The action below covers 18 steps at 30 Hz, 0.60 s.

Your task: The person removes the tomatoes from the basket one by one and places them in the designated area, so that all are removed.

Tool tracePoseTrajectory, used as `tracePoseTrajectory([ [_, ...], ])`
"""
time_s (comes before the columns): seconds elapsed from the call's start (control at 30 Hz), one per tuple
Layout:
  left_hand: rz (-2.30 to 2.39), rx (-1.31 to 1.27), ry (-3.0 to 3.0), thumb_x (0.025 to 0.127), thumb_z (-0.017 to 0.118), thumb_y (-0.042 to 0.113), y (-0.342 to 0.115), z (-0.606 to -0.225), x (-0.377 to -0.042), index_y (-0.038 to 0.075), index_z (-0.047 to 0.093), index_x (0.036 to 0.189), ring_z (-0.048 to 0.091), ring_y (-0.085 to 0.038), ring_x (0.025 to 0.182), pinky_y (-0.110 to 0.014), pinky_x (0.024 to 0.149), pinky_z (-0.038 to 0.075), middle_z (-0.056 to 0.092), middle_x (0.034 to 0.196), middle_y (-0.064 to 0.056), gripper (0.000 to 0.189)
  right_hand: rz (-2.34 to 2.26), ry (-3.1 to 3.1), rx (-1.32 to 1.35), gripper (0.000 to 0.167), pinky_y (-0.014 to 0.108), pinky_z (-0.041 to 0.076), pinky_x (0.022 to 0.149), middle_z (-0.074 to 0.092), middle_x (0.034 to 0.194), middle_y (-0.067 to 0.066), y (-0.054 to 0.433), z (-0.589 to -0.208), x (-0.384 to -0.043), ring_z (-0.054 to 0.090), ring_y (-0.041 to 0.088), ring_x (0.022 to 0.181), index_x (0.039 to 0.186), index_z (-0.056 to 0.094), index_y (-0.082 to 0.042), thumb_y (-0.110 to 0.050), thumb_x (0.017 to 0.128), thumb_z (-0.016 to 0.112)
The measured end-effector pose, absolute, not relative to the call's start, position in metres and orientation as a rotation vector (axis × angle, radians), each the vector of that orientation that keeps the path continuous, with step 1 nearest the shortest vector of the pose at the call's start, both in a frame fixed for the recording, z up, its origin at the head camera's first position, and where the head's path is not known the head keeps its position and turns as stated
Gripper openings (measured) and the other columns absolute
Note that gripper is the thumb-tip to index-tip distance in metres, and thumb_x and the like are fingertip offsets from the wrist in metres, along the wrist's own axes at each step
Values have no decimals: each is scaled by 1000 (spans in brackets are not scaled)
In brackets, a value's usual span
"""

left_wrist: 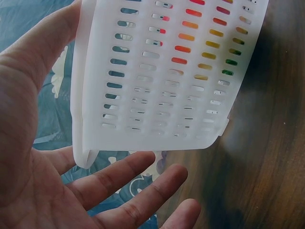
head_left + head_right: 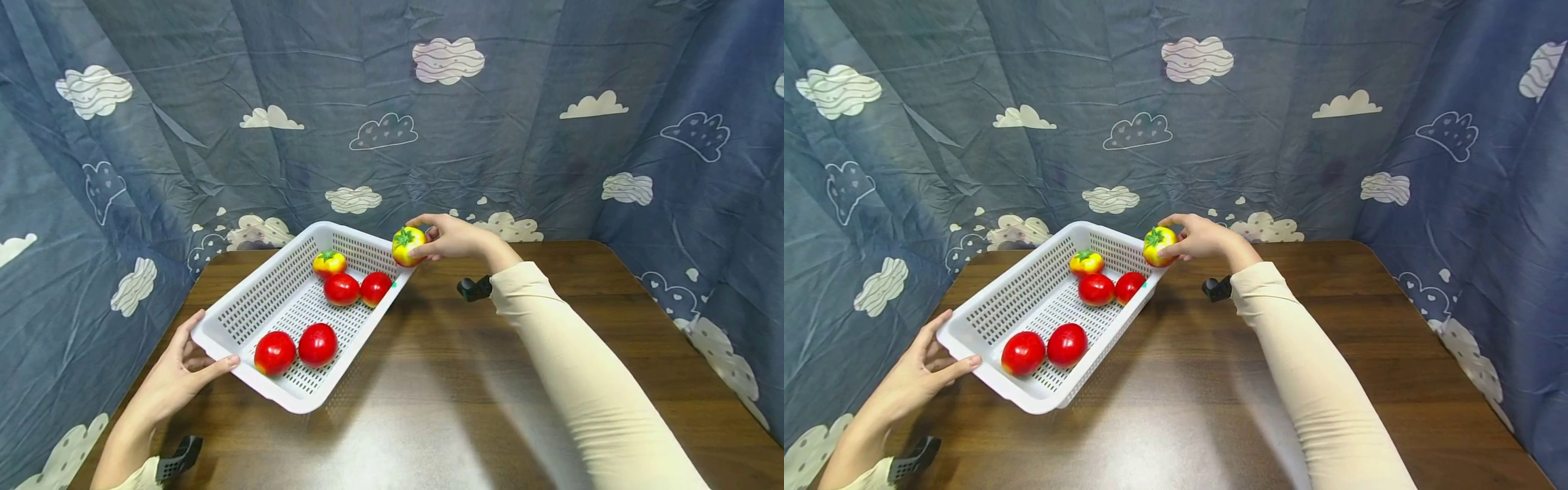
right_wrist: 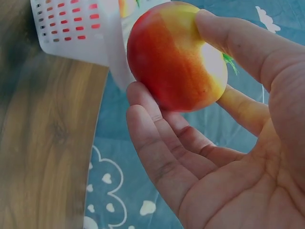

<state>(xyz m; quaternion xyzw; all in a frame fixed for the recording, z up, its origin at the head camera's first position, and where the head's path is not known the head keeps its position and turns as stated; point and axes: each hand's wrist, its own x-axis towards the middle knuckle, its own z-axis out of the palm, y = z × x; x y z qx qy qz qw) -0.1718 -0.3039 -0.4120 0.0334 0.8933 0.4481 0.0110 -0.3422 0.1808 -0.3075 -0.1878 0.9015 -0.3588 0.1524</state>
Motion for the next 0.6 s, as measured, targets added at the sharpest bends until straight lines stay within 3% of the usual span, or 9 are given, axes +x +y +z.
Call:
tracePoseTrajectory([
  [0.1, 1407, 106, 2782, 95, 83, 24, -304, -413, -172, 3, 0, 172, 66, 8, 98, -20, 78, 54, 56, 149, -35, 115, -1044, 2576, -509, 68, 22, 56, 76, 62, 114, 17, 186, -309, -341, 63, 20, 89, 159, 48, -13, -27, 99, 78],
  [0.33, 1414, 98, 2773, 96, 83, 21, -305, -412, -174, 3, 0, 172, 71, -4, 103, -20, 78, 54, 54, 151, -36, 114, -1054, 2579, -476, 68, 24, 59, 82, 61, 125, 22, 197, -312, -340, 66, 24, 101, 160, 47, -15, -29, 100, 77],
  [0.47, 1404, 85, 2772, 96, 83, 21, -304, -412, -173, 4, 0, 172, 71, -4, 103, -20, 78, 54, 53, 153, -35, 114, -1071, 2582, -482, 69, 25, 60, 84, 62, 123, 22, 205, -316, -342, 66, 26, 102, 161, 47, -13, -26, 100, 78],
  [0.6, 1403, 86, 2770, 96, 83, 22, -304, -412, -173, 4, -1, 172, 74, -18, 109, -21, 78, 55, 53, 153, -36, 114, -1098, 2579, -489, 70, 25, 61, 83, 62, 122, 22, 213, -320, -341, 66, 27, 105, 161, 46, -11, -24, 100, 78],
])
